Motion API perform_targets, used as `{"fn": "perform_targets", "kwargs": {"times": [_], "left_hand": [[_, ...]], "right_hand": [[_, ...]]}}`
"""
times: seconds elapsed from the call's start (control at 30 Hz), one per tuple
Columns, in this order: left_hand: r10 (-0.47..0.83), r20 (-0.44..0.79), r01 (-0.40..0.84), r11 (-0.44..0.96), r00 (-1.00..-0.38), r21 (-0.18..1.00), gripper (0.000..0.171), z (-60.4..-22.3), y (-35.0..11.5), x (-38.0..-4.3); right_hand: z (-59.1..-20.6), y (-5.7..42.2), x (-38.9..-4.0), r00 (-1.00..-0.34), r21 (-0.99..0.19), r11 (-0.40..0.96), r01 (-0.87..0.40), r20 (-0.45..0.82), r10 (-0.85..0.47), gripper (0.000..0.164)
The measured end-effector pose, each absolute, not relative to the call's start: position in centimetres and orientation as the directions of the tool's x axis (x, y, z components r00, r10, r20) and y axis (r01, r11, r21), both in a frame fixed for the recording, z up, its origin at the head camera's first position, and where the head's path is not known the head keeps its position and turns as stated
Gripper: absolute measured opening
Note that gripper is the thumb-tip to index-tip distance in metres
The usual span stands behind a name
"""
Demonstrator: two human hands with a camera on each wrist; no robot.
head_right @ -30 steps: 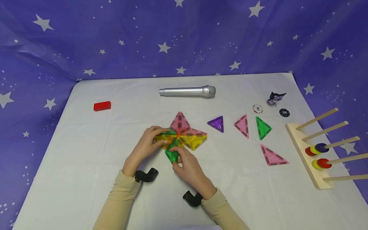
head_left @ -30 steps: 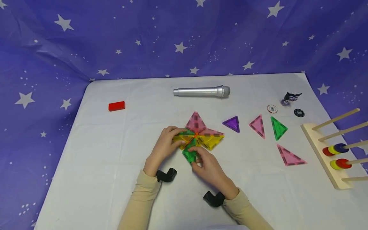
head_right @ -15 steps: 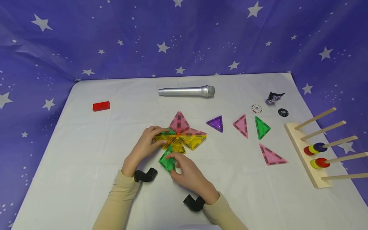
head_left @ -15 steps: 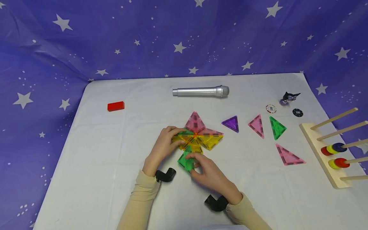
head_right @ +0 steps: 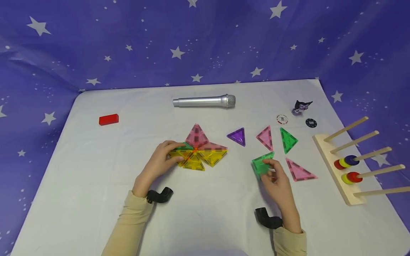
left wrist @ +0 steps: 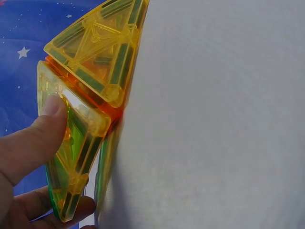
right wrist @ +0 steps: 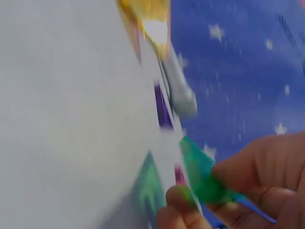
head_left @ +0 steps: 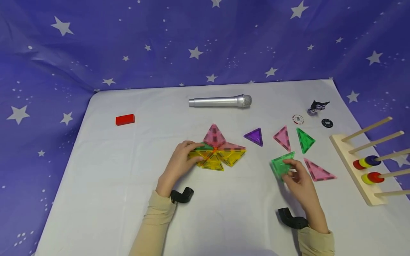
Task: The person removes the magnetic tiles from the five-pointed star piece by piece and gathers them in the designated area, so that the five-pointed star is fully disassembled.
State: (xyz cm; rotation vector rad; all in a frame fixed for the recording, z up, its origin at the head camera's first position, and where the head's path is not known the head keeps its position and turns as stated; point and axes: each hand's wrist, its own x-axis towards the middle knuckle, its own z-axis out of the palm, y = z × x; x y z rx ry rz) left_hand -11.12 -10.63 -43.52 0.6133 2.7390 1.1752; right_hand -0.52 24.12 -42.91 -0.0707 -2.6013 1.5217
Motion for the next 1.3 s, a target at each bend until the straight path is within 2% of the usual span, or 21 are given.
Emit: {"fn": "perform_targets", "kwargs": {"times": [0.2, 0.4, 0.53, 0.77, 0.93, 1.1, 1.2, 1.3], "left_hand": [[0.403, 0.068, 0.325, 0.616, -0.913, 0.717, 0.039, -43.6, -10.7, -11.2], [0.403, 0.064, 0.321, 0.614, -0.913, 0.721, 0.040, -43.6, -10.7, -11.1], [0.398, 0.065, 0.318, 0.613, -0.915, 0.723, 0.040, -43.5, -10.8, -11.1], [0.396, 0.055, 0.309, 0.614, -0.917, 0.726, 0.040, -43.4, -10.8, -11.1], [0.396, 0.047, 0.305, 0.619, -0.917, 0.723, 0.040, -43.4, -10.8, -11.0], [0.394, 0.056, 0.309, 0.615, -0.917, 0.726, 0.040, -43.4, -10.9, -11.0], [0.398, 0.061, 0.314, 0.612, -0.916, 0.726, 0.040, -43.4, -10.8, -11.0], [0.398, 0.062, 0.315, 0.611, -0.915, 0.726, 0.040, -43.4, -10.8, -11.0]], "right_hand": [[-42.8, 26.7, -0.5, -0.992, -0.802, 0.586, 0.116, -0.060, 0.114, 0.037], [-42.2, 27.5, -1.0, -0.990, -0.691, 0.713, 0.120, -0.133, 0.038, 0.049], [-41.9, 27.5, -1.2, -0.991, -0.629, 0.771, 0.098, -0.129, 0.021, 0.054], [-41.3, 26.6, -0.9, -0.994, -0.556, 0.824, 0.107, -0.066, 0.084, 0.053], [-40.4, 23.9, -1.1, -0.999, -0.656, 0.755, -0.009, 0.046, 0.028, 0.043], [-40.6, 19.2, -2.5, -0.977, -0.729, 0.658, -0.191, 0.076, -0.199, 0.026], [-41.2, 16.2, -3.2, -0.938, -0.743, 0.611, -0.273, 0.065, -0.340, 0.026], [-41.9, 13.9, -3.5, -0.911, -0.719, 0.612, -0.329, 0.072, -0.406, 0.033]]}}
